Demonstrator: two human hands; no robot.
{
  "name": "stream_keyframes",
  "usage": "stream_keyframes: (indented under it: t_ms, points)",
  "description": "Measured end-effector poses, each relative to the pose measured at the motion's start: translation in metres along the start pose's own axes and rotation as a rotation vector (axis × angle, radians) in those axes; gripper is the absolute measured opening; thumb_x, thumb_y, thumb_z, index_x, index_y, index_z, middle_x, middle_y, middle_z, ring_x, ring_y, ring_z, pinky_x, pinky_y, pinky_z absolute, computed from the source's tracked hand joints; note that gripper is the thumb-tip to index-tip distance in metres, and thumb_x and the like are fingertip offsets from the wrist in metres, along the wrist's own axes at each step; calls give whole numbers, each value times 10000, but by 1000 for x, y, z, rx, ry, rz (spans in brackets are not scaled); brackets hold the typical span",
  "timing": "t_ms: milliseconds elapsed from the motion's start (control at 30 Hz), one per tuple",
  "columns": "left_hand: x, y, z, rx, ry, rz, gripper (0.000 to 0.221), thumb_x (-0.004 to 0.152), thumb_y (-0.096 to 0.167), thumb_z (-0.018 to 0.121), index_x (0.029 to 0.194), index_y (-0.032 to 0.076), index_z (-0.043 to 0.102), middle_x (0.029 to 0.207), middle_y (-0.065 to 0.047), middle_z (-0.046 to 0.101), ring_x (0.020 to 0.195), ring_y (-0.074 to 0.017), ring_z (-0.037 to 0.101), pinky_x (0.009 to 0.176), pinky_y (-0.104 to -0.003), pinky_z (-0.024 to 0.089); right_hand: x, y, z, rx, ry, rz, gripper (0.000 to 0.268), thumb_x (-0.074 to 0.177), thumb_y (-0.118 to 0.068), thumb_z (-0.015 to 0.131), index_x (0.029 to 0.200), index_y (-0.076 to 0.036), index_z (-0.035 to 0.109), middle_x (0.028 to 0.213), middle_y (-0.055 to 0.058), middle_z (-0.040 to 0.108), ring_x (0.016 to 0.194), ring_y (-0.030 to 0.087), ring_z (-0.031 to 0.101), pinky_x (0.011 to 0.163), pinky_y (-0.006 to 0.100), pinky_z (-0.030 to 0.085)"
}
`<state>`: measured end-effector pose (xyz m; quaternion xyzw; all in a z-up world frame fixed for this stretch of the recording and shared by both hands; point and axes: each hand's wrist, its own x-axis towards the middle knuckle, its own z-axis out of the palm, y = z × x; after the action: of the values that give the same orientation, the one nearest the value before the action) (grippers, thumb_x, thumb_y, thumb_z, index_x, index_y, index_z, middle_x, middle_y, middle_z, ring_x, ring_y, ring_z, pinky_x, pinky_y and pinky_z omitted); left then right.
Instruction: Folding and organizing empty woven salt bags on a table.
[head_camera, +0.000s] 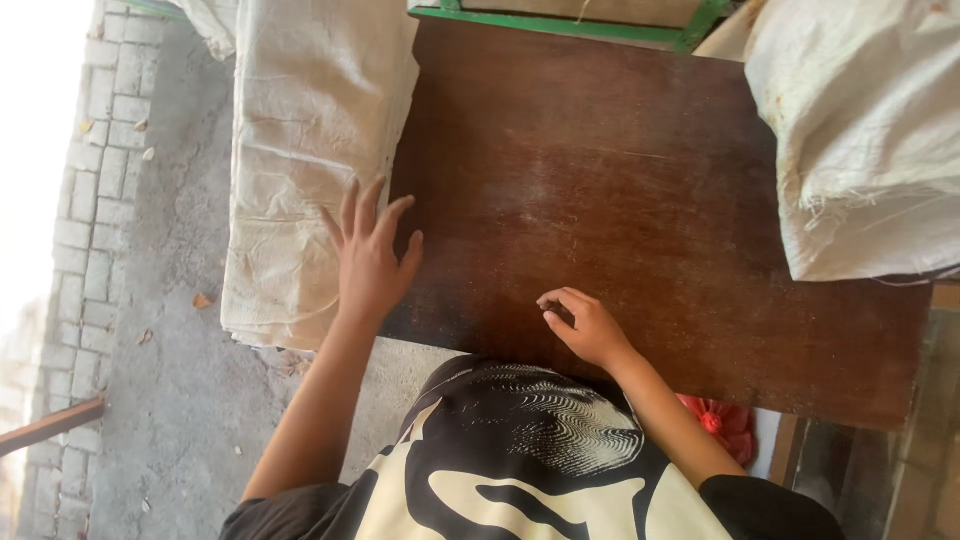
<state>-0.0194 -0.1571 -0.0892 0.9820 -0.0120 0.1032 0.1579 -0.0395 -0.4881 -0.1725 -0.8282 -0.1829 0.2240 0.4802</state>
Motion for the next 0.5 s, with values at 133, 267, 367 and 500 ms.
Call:
stream_keyframes:
  t_ms: [133,267,367,500]
  points:
    - [-14,36,15,-362,-85,110,404,873,137,732,1268,111,654,1415,-144,573,1375,-397,469,1139,-552,350,-23,14,-8,36,32,78,241,935,-179,643,1135,-52,690,1131,90,729,1057,254,706,915,362,545]
    - [-33,64,75,-582,-445,116,314,897,136,717,1204,89,671,1195,-136,705,1130,-333,672,970,-409,546,-34,36,-25,44,114,73,222,936,-164,659,1126,-52,689,1099,94,730,1034,253,715,896,352,555]
    - [-38,125,80,-689,-641,200,353,895,140,692,1243,84,675,1222,-154,698,1130,-359,656,937,-425,539,-46,47,-42,31,196,10,206,944,-151,666,1116,-40,691,1085,105,732,1031,252,710,897,350,549]
    - [-40,189,103,-726,-714,346,391,903,181,701,1275,73,650,1234,-172,677,1134,-369,648,959,-432,533,-62,67,-75,70,255,31,204,941,-139,667,1115,-34,687,1080,102,731,990,231,711,872,338,556]
